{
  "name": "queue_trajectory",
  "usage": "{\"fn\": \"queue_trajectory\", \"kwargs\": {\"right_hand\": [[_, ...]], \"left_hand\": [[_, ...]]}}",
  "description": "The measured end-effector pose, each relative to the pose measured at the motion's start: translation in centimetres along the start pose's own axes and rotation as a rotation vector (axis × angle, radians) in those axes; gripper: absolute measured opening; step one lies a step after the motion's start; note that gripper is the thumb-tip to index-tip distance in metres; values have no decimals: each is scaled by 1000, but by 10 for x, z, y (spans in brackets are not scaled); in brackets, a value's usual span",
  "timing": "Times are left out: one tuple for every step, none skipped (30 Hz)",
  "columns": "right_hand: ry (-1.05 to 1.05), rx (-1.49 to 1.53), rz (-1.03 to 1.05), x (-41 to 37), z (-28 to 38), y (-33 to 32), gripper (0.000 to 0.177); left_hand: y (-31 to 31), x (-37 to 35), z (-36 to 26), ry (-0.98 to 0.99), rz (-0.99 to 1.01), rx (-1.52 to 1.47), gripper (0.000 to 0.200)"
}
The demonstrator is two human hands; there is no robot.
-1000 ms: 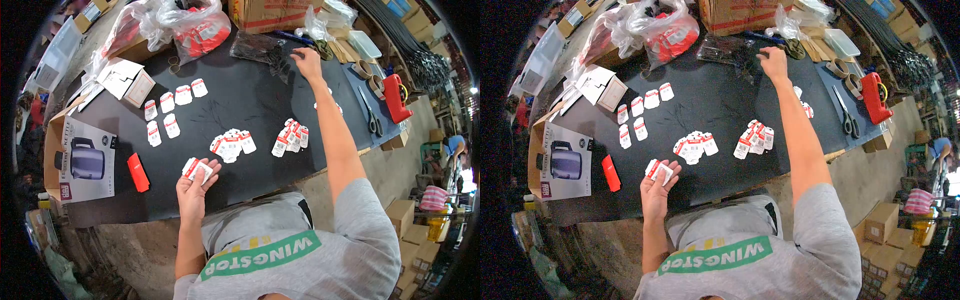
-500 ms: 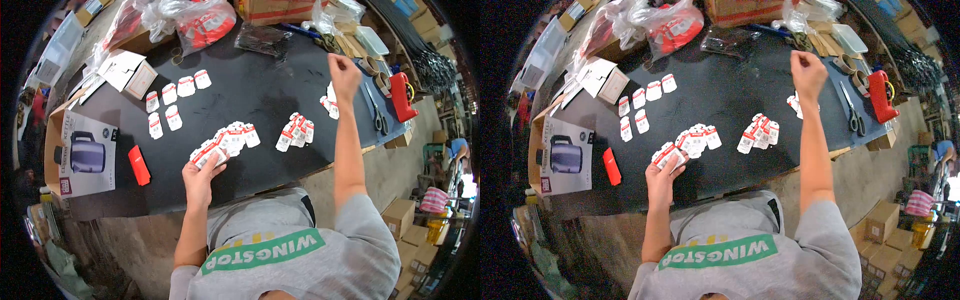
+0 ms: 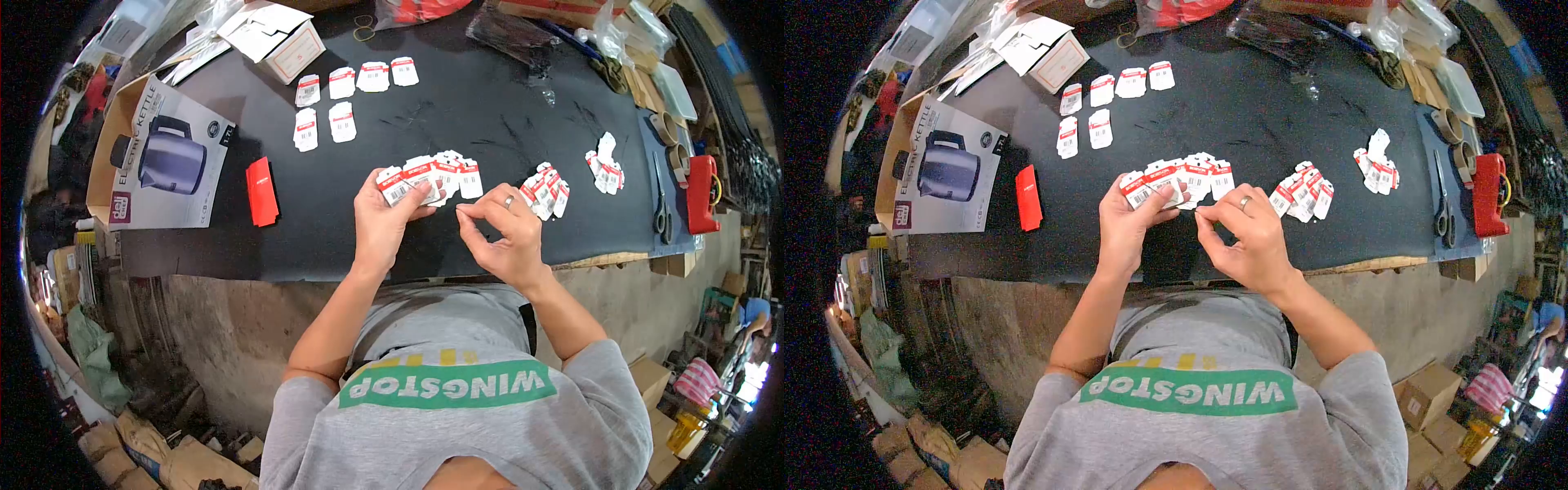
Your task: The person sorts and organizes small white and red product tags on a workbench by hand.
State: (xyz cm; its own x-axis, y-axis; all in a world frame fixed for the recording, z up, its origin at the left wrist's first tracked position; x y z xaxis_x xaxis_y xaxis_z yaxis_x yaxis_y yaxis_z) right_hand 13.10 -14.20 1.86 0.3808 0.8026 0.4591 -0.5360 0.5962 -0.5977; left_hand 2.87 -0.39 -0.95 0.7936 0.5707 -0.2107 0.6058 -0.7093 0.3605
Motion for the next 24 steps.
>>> {"fn": "queue_trajectory", "kwargs": {"right_hand": [[11,-5,-10,-1,0,1,16],[10,-3,-8,-2,0,2,16],[3,-8,-38,-2,0,2,15],[-3,-12,-68,-3,0,2,15],[-4,-12,-67,-3,1,0,15],[-13,-33,-87,-1,4,-2,15],[-21,-54,-108,-1,6,-4,14],[-22,-53,-107,-1,5,-4,14],[-18,-56,-104,-1,5,-4,15],[-13,-58,-100,-2,4,-4,15],[-13,-58,-100,-3,3,-4,15],[-8,-59,-94,-4,2,-4,15],[-3,-60,-88,-4,2,-4,15],[-3,-59,-88,-4,2,-4,15],[5,-60,-83,-4,2,-4,15],[13,-61,-79,-4,1,-4,15],[13,-60,-79,-4,2,-4,15],[16,-62,-88,-4,2,-5,14],[19,-63,-97,-4,2,-5,14],[19,-62,-97,-4,3,-5,14],[33,-51,-106,-4,3,-5,14],[48,-41,-114,-4,3,-5,14],[48,-40,-115,-3,4,-6,14],[48,-42,-110,-3,4,-6,14]], "left_hand": [[-1,-1,0,-2,2,0,23],[-1,-2,0,-3,6,1,23],[-1,-2,0,-2,4,0,23],[-1,-3,-1,-8,7,-12,23],[-1,-3,-1,-14,10,-24,24],[-1,-3,-2,-12,8,-24,24],[-2,-3,-2,-19,9,-26,24],[-2,-3,-1,-27,10,-28,24],[-2,-3,-1,-27,8,-29,24],[-2,-3,-1,-29,12,-28,24],[-2,-3,-1,-30,15,-26,25],[-1,-4,-1,-30,15,-26,25],[-1,-4,-1,-15,19,-31,25],[-1,-4,-2,0,22,-35,25],[0,-4,-1,0,22,-35,25],[-1,-4,0,12,23,-36,25],[-1,-4,1,25,24,-37,26],[-1,-4,1,24,24,-37,26],[-1,-4,2,33,21,-18,25],[-1,-4,2,43,18,0,25],[-1,-4,2,43,18,1,25],[-1,-4,2,47,16,13,25],[-1,-4,3,52,14,25,25],[-1,-3,2,52,14,26,25]]}}
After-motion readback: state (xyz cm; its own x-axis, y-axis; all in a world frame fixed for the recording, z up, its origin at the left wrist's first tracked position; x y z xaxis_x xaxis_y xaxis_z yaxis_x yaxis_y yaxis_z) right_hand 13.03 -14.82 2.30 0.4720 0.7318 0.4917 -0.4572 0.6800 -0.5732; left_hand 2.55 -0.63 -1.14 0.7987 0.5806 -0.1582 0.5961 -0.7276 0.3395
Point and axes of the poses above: each hand's wrist, its own x-axis towards the middle knuckle, its own y-axis out of the palm, z = x × y, the point moved 1 cm from there along x, towards the middle knuckle, and after that the axes turned 8 degrees about z, right-handed, at the moved point
